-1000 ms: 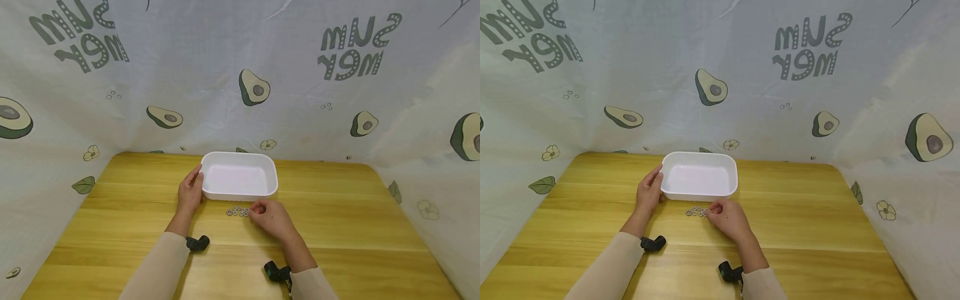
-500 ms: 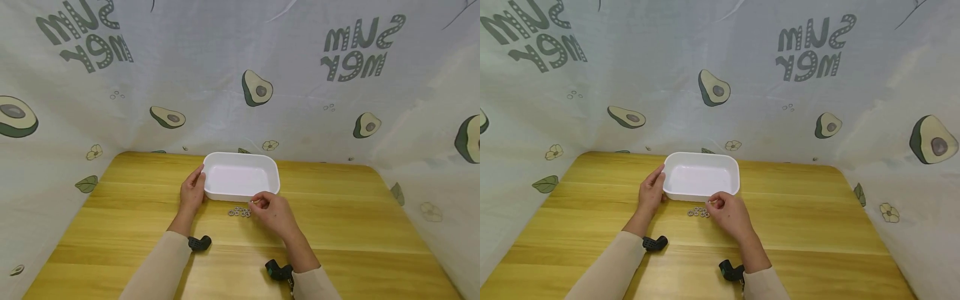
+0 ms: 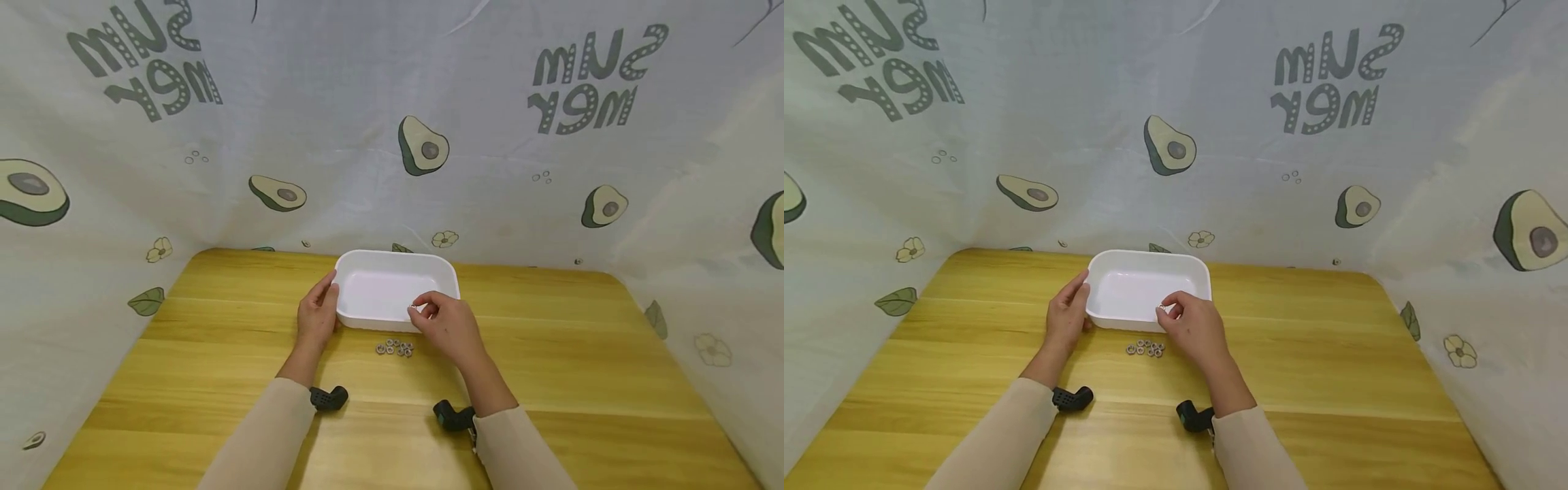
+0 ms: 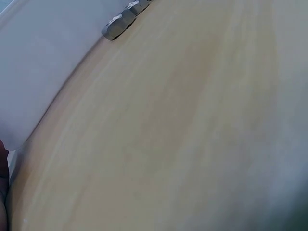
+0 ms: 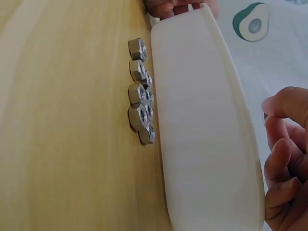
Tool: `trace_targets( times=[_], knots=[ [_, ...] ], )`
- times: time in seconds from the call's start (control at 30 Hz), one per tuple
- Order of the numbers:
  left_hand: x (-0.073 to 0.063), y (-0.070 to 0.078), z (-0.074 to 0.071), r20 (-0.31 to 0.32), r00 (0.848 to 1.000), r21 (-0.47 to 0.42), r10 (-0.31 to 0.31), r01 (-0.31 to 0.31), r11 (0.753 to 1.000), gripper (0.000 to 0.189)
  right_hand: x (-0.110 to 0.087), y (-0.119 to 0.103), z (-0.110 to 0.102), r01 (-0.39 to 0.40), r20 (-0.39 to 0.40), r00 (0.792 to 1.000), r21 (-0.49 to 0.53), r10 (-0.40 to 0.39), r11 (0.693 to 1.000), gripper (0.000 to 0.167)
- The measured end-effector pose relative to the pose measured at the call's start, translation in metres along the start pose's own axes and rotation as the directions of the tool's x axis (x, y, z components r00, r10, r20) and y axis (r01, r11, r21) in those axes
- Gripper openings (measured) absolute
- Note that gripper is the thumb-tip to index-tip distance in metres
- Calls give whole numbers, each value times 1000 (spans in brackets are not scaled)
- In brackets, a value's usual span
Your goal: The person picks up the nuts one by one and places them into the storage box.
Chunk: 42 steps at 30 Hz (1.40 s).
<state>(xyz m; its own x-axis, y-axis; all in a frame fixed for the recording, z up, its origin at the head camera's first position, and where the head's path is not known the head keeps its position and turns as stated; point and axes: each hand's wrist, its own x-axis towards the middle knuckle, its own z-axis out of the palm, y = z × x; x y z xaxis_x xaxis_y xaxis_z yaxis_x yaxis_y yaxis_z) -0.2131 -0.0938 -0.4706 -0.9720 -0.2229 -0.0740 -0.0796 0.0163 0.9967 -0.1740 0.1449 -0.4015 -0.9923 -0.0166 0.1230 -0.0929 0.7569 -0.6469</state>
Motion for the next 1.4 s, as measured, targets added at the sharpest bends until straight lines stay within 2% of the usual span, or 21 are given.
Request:
trace_targets(
  times=[0.43,0.67,1.1,1.4],
  knots=[
    [-1,0,2,-2,1000,12,8,-8,1000,40,45,-3,13,35,75,997,-66,-30,997,20],
    [0,-1,5,-6,1000,4,11,-11,1000,40,62,-2,16,19,96,995,-100,-9,995,20],
    [0,0,3,-16,1000,14,26,-26,1000,40,67,-14,10,-49,99,994,-40,53,998,27],
    [1,0,1,-21,1000,20,23,-22,1000,39,64,-18,10,-58,92,994,-8,59,998,27]
  ],
)
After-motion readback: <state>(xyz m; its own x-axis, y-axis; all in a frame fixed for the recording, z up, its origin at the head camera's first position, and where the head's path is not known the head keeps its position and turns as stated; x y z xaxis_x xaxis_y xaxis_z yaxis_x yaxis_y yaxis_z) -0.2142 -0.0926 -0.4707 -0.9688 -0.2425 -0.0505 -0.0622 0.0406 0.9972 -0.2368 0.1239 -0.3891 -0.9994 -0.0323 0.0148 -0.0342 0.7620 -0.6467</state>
